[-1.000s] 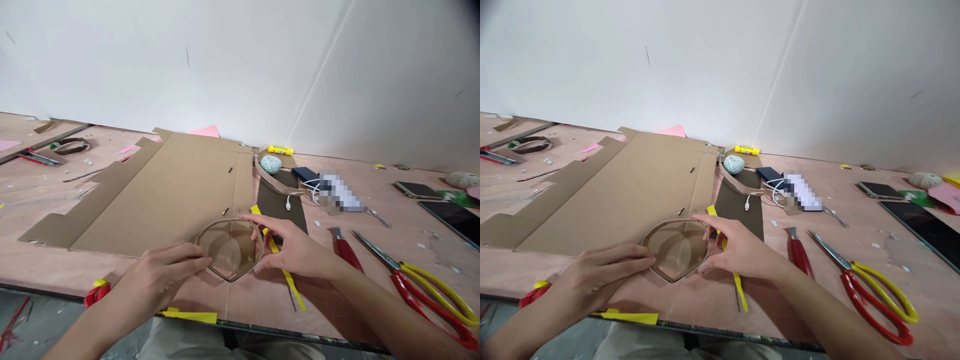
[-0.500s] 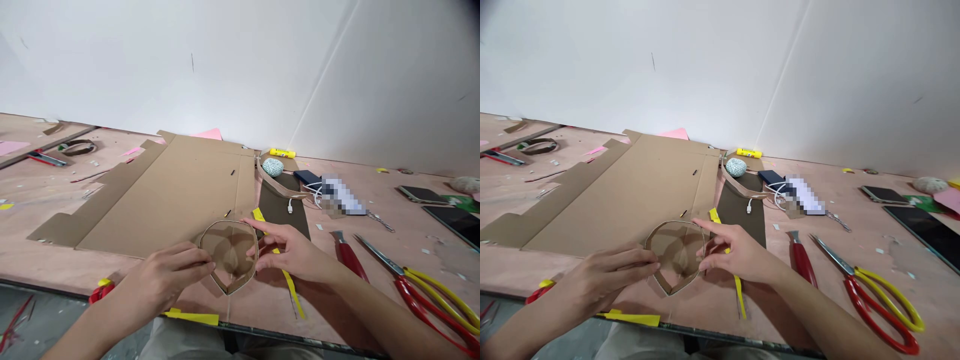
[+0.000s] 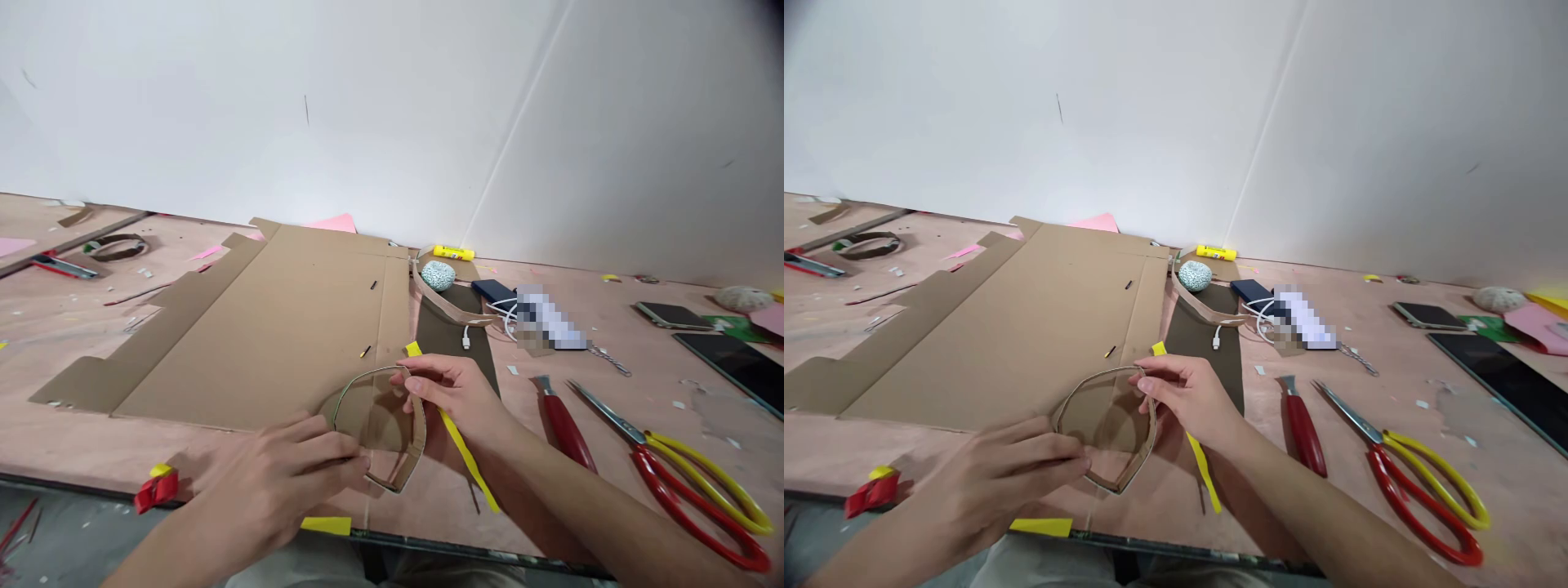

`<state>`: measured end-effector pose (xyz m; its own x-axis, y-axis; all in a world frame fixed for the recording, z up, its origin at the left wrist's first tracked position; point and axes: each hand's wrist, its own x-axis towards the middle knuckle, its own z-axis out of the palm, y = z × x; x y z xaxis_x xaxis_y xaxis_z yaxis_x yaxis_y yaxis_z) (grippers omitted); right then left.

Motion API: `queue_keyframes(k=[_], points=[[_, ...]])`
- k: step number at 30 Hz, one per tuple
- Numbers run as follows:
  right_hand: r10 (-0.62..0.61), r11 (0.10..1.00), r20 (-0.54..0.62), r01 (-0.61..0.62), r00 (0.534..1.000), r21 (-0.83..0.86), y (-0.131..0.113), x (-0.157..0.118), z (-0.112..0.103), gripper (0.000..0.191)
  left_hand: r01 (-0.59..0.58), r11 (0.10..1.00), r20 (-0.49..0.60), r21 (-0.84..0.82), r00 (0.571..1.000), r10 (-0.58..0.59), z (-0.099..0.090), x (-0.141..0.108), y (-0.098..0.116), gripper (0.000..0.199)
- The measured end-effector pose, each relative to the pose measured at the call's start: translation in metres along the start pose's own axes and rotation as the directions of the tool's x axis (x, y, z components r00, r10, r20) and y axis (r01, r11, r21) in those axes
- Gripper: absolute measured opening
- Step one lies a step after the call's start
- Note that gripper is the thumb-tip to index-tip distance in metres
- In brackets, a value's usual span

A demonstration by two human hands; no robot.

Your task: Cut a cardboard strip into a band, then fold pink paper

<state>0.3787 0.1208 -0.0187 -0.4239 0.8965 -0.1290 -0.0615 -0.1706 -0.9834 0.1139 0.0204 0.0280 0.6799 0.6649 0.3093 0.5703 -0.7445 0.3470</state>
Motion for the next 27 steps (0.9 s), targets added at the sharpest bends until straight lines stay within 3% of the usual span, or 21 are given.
queue_keyframes(k=[6, 9, 12, 16, 23, 27], points=[[0.064, 0.994, -0.012, -0.063, 0.998, 0.088, -0.008, -0.003, 0.001, 0.036, 0.080, 0.997, -0.075, -0.008, 0.994, -0.080, 0.012, -0.015, -0.001, 0.057], [0.089, 0.985, 0.004, -0.089, 0.996, 0.148, -0.007, -0.003, 0.002, 0.037, 0.102, 0.994, -0.136, -0.048, 0.985, -0.108, 0.015, -0.017, -0.002, 0.045], [0.087, 0.975, 0.021, -0.090, 0.996, 0.202, -0.005, -0.003, 0.001, 0.039, 0.086, 0.986, -0.262, -0.141, 0.957, -0.121, 0.015, -0.012, 0.000, 0.032], [0.092, 0.969, 0.030, -0.097, 0.995, 0.227, -0.007, -0.001, 0.000, 0.042, 0.089, 0.970, -0.347, -0.228, 0.923, -0.166, 0.016, -0.005, 0.003, 0.030], [0.089, 0.975, 0.025, -0.092, 0.996, 0.201, -0.013, -0.003, 0.004, 0.044, 0.121, 0.962, -0.372, -0.245, 0.904, -0.209, 0.021, -0.009, 0.005, 0.032], [0.068, 0.993, 0.008, -0.068, 0.998, 0.098, -0.007, -0.002, 0.001, 0.040, 0.203, 0.970, -0.268, -0.136, 0.935, -0.233, 0.017, -0.011, 0.006, 0.034]])
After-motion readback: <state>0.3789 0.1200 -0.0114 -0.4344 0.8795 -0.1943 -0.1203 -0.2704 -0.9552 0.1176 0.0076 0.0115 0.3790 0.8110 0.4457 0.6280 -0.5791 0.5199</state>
